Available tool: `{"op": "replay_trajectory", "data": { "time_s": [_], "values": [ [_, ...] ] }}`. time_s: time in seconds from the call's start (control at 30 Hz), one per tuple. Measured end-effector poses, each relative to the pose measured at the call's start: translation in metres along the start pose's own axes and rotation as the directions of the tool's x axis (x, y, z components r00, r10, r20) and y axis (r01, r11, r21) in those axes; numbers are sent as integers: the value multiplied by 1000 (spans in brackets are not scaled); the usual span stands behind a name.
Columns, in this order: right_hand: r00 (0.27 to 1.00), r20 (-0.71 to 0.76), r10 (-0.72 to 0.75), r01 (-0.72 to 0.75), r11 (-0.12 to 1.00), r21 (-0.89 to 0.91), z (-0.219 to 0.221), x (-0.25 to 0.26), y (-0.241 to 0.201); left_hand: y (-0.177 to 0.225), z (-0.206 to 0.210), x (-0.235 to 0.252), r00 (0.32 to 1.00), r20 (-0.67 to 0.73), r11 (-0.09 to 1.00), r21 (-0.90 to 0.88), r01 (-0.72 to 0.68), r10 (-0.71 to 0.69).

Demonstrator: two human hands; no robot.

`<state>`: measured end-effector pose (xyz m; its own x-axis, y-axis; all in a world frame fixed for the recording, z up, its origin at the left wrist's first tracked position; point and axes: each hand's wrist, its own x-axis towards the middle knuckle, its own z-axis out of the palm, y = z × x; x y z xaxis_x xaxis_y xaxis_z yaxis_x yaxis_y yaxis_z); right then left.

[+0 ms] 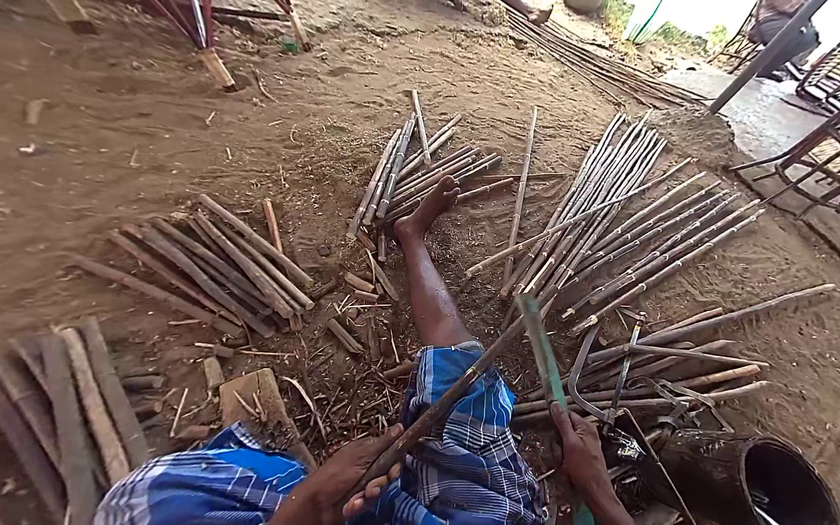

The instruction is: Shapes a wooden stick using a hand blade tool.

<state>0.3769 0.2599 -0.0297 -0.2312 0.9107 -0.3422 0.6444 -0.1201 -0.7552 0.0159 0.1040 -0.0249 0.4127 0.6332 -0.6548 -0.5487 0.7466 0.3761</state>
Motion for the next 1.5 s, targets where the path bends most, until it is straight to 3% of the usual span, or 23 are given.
{"op": "replay_trajectory", "data": {
  "time_s": [0.1, 0.17, 0.3, 0.37, 0.43, 0.5, 0.53, 0.63, 0.7, 0.83, 0.97, 1.0, 1.1, 1.13, 1.2, 1.27, 1.3, 1.33, 1.37, 1.4, 1.5],
  "values": [
    [988, 123, -93, 115, 975, -190, 2, -20, -9, -3, -4, -2, 1000, 7, 1000, 7, -2, 1],
    [985, 116, -131, 155, 959, -236, -6, -14, -6, -4, -3, -3, 998, -43, 999, 17, -51, 51],
    [994, 106, -20, 30, 995, -95, 1, -14, -4, -7, 8, -12, 991, -87, 994, 32, -100, 103],
    [988, 138, -76, 98, 982, -161, 4, -20, -12, -2, 5, -14, 989, -106, 993, 75, -94, 102],
    [993, 107, -52, 71, 982, -177, -3, -12, -11, -2, 6, -17, 984, -145, 992, 73, -98, 108],
    [997, 73, 33, -31, 999, -36, -3, -9, -8, -3, 11, -13, 981, -165, 994, 63, -89, 98],
    [992, 125, 25, -21, 999, -36, -1, -16, -11, -2, 14, -11, 982, -163, 995, 53, -84, 92],
    [938, 334, -94, 187, 948, -257, 4, -40, -25, 0, 17, -9, 979, -178, 995, 40, -94, 100],
    [977, 204, -65, 94, 986, -138, -6, -32, -28, -5, 12, -18, 957, -201, 970, 166, -176, 208],
    [990, -87, 110, -90, 974, 207, -58, -10, -32, -17, -1, -82, 831, -181, 725, 607, -326, 526],
    [965, -202, 168, -104, 950, 295, -82, -2, -29, -26, 3, -98, 686, -249, 591, 740, -321, 684],
    [964, -202, 174, -109, 948, 299, -80, -1, -30, -27, 7, -93, 641, -225, 506, 811, -295, 734],
    [979, -136, 155, -113, 955, 275, -69, -6, -35, -23, 27, -73, 478, 26, 19, 996, -88, 878],
    [984, -108, 143, -111, 960, 258, -65, -9, -37, -22, 35, -70, 453, 87, -80, 996, -34, 887],
    [990, -79, 119, -103, 977, 187, -57, -13, -37, -26, 44, -67, 452, 118, -151, 988, 37, 884],
    [992, -71, 107, -98, 988, 117, -53, -15, -35, -37, 39, -63, 474, 67, -102, 994, 48, 878],
    [992, -71, 109, -101, 990, 99, -53, -15, -35, -41, 32, -58, 499, 2, 3, 1000, -10, 867],
    [991, -70, 116, -108, 988, 110, -53, -16, -35, -41, 27, -51, 562, -93, 200, 971, -131, 822],
    [990, -67, 122, -112, 984, 138, -55, -16, -35, -38, 25, -39, 640, -153, 420, 860, -289, 753],
    [990, -64, 127, -114, 978, 173, -57, -16, -35, -33, 28, -25, 710, -163, 573, 723, -387, 685],
    [985, -55, 165, -141, 943, 300, -55, -11, -39, -6, 44, 18, 827, -65, 741, 488, -462, 558]
  ]
}}
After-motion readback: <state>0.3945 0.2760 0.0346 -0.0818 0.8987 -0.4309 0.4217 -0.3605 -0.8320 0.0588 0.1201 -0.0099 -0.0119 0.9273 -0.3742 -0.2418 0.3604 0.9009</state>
